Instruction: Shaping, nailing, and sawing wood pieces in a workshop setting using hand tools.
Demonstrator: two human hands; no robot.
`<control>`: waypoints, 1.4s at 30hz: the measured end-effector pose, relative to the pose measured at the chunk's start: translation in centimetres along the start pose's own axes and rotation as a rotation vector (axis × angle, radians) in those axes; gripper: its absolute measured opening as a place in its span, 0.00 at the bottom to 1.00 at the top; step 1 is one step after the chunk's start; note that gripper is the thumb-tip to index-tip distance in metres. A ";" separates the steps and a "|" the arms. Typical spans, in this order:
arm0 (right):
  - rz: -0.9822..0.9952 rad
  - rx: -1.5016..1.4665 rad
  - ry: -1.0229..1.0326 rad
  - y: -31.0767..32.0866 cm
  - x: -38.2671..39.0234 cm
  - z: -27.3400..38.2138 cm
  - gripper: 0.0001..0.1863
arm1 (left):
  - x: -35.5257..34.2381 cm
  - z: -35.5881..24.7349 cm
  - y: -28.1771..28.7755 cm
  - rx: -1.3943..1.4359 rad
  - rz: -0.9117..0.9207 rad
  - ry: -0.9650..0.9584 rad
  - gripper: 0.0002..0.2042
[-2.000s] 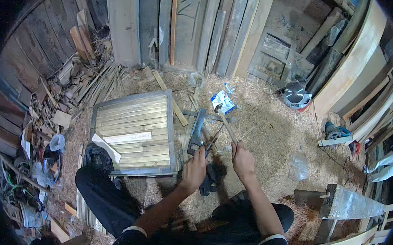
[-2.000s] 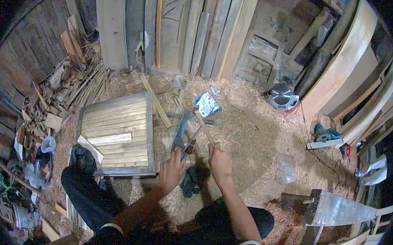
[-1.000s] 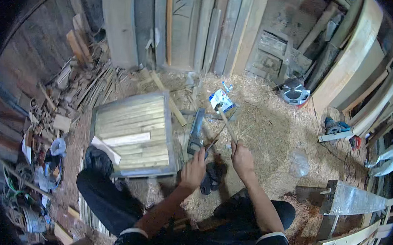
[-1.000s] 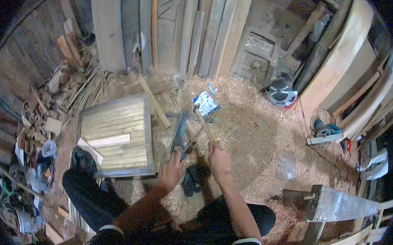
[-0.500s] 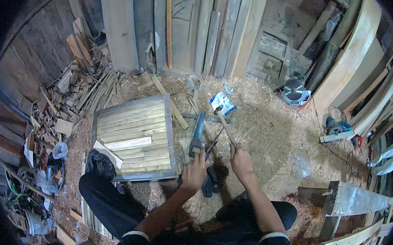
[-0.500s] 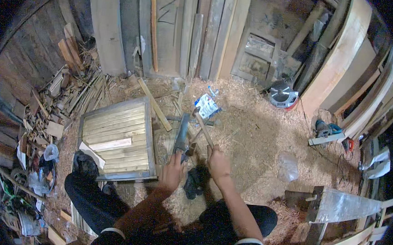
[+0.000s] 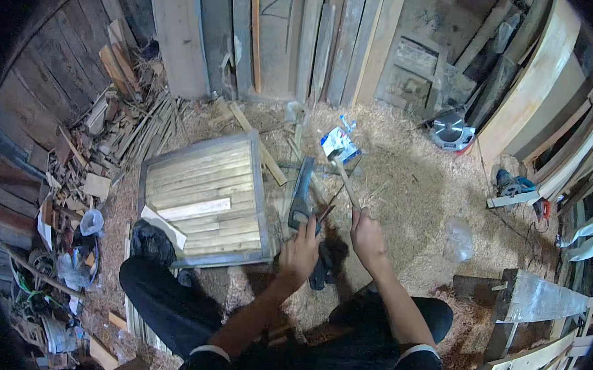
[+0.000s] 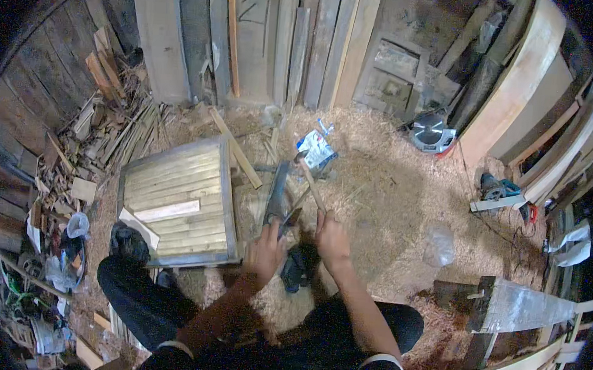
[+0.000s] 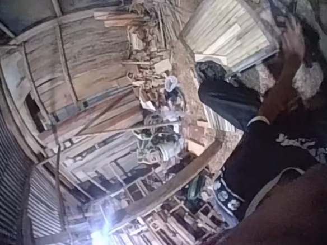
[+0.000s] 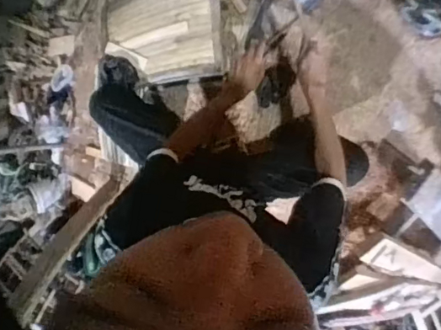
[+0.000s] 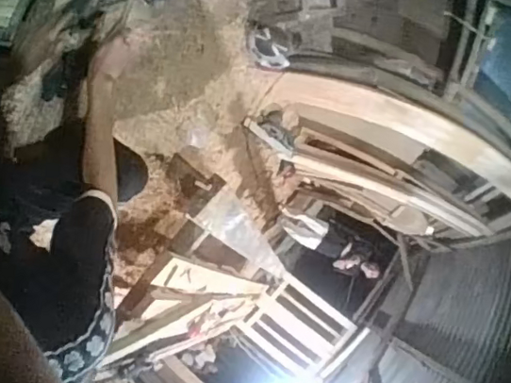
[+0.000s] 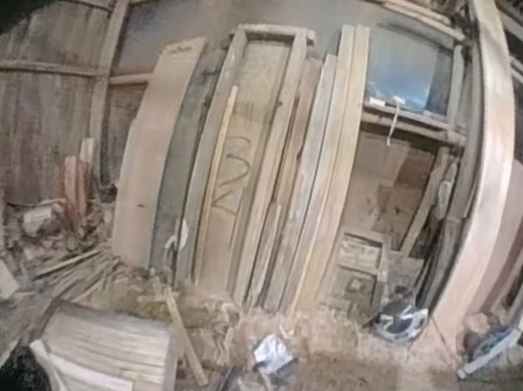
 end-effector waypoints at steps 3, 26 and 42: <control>0.085 -0.033 -0.035 -0.4 -0.6 0.0 0.20 | -0.8 1.1 -0.4 0.037 -0.069 -0.048 0.24; -0.075 -0.249 -0.079 10.5 -2.6 2.7 0.19 | -1.1 2.5 -0.2 0.101 -0.178 -0.194 0.24; -0.069 -0.186 0.006 7.8 -2.2 3.3 0.20 | -1.0 3.1 0.2 0.067 -0.151 -0.173 0.25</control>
Point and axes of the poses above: each hand's wrist, its own x-axis away from the middle knuckle, its own y-axis out of the back of the hand, z = x × y, the point moved 8 cm from there along -x, towards the middle knuckle, and after that the axes turned 15 degrees about x, right-handed, at the moved point
